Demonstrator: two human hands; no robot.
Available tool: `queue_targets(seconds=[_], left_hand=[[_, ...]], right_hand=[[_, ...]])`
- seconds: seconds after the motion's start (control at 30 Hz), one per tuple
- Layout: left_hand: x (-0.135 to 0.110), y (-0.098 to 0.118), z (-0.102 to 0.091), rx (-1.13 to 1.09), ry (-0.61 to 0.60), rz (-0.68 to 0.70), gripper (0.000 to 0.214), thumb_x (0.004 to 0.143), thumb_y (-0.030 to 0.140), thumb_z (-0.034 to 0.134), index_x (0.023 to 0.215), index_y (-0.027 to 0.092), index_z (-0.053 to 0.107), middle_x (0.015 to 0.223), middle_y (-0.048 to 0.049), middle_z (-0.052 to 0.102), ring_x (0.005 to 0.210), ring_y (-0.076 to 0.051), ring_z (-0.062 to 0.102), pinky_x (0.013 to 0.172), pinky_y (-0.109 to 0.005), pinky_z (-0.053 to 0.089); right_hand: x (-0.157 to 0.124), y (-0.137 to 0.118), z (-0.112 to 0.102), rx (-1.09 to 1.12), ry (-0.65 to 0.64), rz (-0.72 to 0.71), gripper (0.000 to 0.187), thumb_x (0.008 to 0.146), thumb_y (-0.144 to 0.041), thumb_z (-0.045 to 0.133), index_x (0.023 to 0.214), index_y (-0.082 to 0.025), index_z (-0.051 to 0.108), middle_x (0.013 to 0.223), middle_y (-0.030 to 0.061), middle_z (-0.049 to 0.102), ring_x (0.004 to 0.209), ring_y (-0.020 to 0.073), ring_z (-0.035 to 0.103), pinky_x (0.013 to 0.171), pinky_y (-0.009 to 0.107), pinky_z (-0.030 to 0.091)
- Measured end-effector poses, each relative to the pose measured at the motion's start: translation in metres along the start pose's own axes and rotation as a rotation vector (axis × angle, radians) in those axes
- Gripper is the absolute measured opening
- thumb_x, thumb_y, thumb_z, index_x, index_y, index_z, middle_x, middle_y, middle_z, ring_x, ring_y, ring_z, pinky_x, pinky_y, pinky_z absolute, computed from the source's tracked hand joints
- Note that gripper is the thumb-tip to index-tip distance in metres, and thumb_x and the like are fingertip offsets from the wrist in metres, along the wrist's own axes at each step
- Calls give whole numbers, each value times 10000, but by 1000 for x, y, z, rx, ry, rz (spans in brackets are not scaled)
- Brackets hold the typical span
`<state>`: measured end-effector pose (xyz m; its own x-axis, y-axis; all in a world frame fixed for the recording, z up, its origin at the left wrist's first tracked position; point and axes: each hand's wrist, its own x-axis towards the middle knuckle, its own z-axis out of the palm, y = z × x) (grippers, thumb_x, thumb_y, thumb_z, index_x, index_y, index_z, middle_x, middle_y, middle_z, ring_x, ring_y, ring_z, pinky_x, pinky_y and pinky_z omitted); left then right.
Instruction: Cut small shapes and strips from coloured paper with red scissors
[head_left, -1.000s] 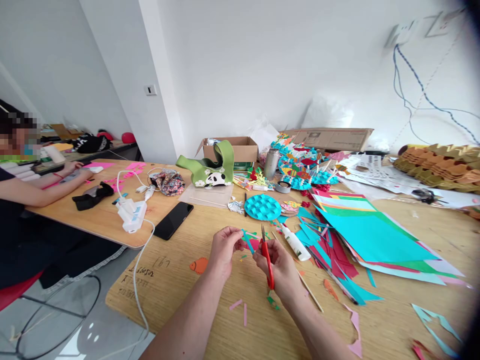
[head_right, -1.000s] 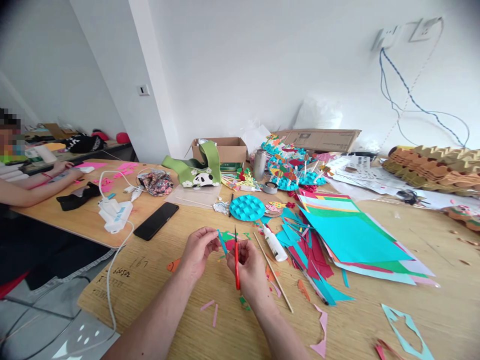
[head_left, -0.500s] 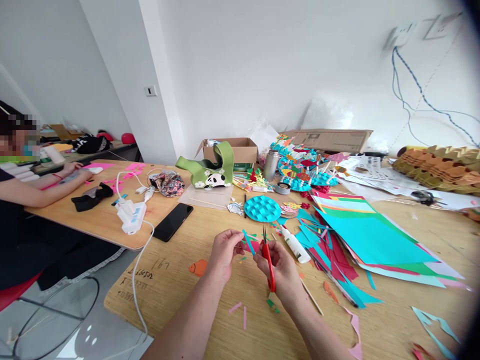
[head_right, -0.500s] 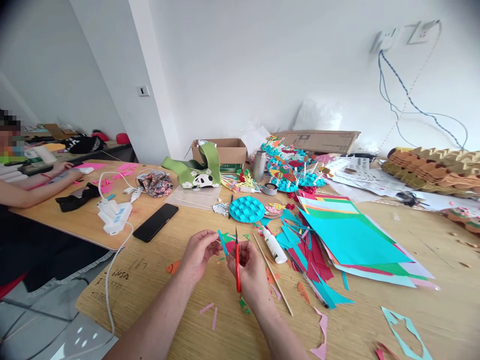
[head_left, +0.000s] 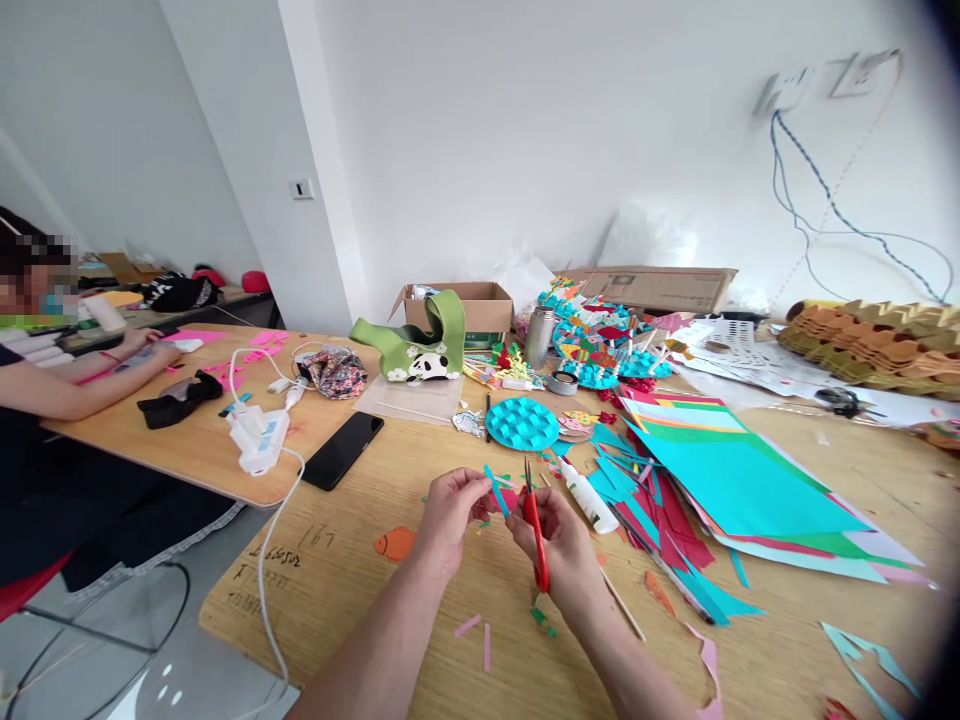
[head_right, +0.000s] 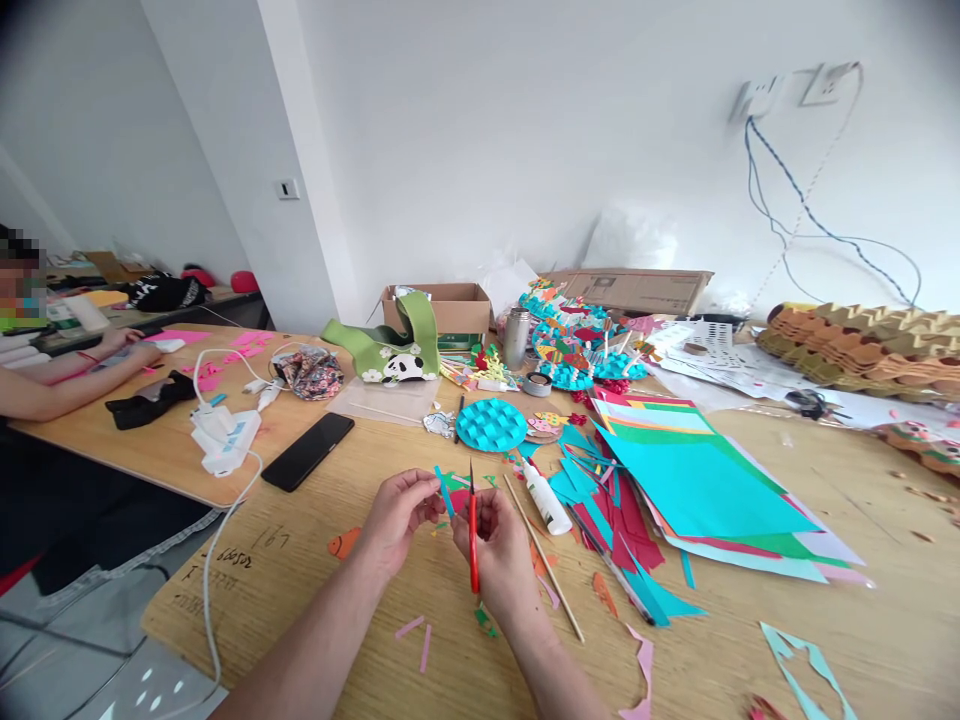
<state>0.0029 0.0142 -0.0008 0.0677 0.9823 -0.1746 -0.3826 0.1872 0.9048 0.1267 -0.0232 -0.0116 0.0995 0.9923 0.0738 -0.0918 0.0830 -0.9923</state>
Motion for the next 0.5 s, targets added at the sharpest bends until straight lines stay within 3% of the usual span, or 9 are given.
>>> queue_targets(seconds=[0.5], left_hand=[[1,-1,-1,-5,-18,13,186,568,271,731,606,123,625,526,-16,593,482,-93,510,478,-212,372]], right_hand=[[0,0,1,-30,8,-7,370,591,-397,780,728,-204,496,630,-28,537,587,141,506,562,254,408]])
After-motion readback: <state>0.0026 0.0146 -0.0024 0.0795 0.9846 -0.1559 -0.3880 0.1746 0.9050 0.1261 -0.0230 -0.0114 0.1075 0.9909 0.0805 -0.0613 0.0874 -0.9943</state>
